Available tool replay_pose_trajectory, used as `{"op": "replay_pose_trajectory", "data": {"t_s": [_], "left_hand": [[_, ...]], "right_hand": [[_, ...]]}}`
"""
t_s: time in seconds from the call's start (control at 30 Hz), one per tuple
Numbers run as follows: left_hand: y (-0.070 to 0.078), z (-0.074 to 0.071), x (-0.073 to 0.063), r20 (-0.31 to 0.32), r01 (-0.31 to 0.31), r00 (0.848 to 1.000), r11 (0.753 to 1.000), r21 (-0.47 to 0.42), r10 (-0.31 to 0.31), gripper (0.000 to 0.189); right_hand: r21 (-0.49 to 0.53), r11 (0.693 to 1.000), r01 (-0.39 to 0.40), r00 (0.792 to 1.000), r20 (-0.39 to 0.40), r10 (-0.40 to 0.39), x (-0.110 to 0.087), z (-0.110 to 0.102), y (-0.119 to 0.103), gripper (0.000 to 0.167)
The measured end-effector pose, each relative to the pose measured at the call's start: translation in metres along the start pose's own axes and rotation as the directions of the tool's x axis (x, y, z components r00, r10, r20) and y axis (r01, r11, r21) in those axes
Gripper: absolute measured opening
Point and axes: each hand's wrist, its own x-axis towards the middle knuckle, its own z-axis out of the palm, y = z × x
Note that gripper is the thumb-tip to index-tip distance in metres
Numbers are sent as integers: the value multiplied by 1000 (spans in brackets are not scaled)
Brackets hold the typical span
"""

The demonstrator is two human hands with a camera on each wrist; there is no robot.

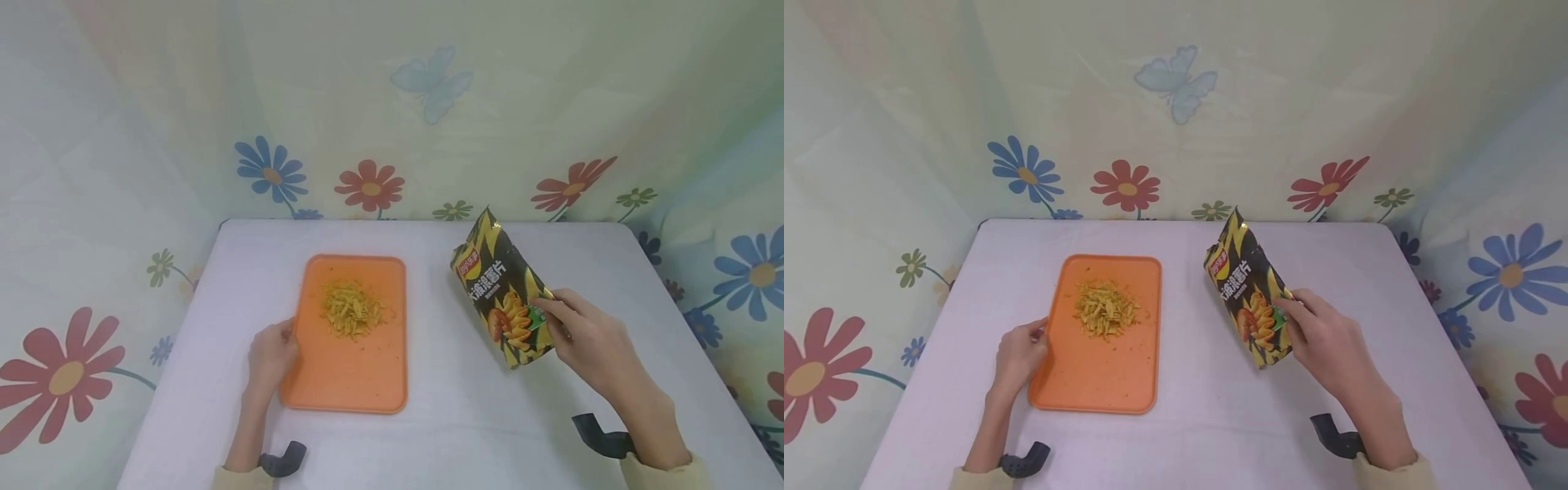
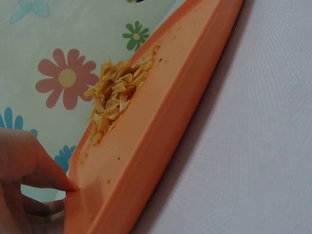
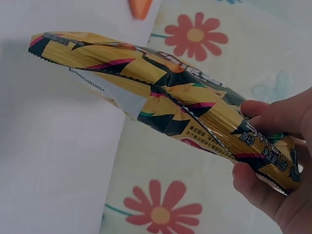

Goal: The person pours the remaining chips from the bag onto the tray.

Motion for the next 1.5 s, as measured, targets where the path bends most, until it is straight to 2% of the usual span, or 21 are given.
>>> {"op": "replay_pose_trajectory", "data": {"t_s": [0.3, 0.5, 0.63, 0.8, 1.0, 1.2, 1.37, 1.5], "left_hand": [[1, -2, 1, -6, -11, 1000, 1000, -6, 11, 45], [0, 1, 3, 3, -3, 1000, 1000, 11, 3, 46], [1, 2, 4, 2, -7, 1000, 1000, 14, 7, 46], [4, 0, 3, -6, -25, 1000, 1000, 18, 26, 46], [5, 0, 2, 5, -8, 1000, 1000, 1, 8, 45], [3, 0, 3, -2, -4, 1000, 1000, 15, 4, 45], [-1, -1, 2, -8, 2, 1000, 1000, 25, -2, 45], [-2, 0, 2, 0, 10, 1000, 1000, 23, -10, 46]], "right_hand": [[-80, 997, -13, 1000, -13, 12, -10, -3, 15, 41], [-124, 992, 0, 999, 35, 4, -8, 5, 14, 38], [-56, 997, 54, 998, 39, -52, -7, 12, 11, 37], [53, 992, 116, 992, 50, -119, -4, 22, 4, 44], [132, 981, 142, 982, 104, -156, -1, 33, -6, 51], [216, 964, 152, 971, 147, -187, -1, 45, -17, 51], [261, 951, 167, 959, 183, -218, -2, 59, -30, 50], [246, 950, 192, 952, 188, -241, -5, 74, -40, 49]]}}
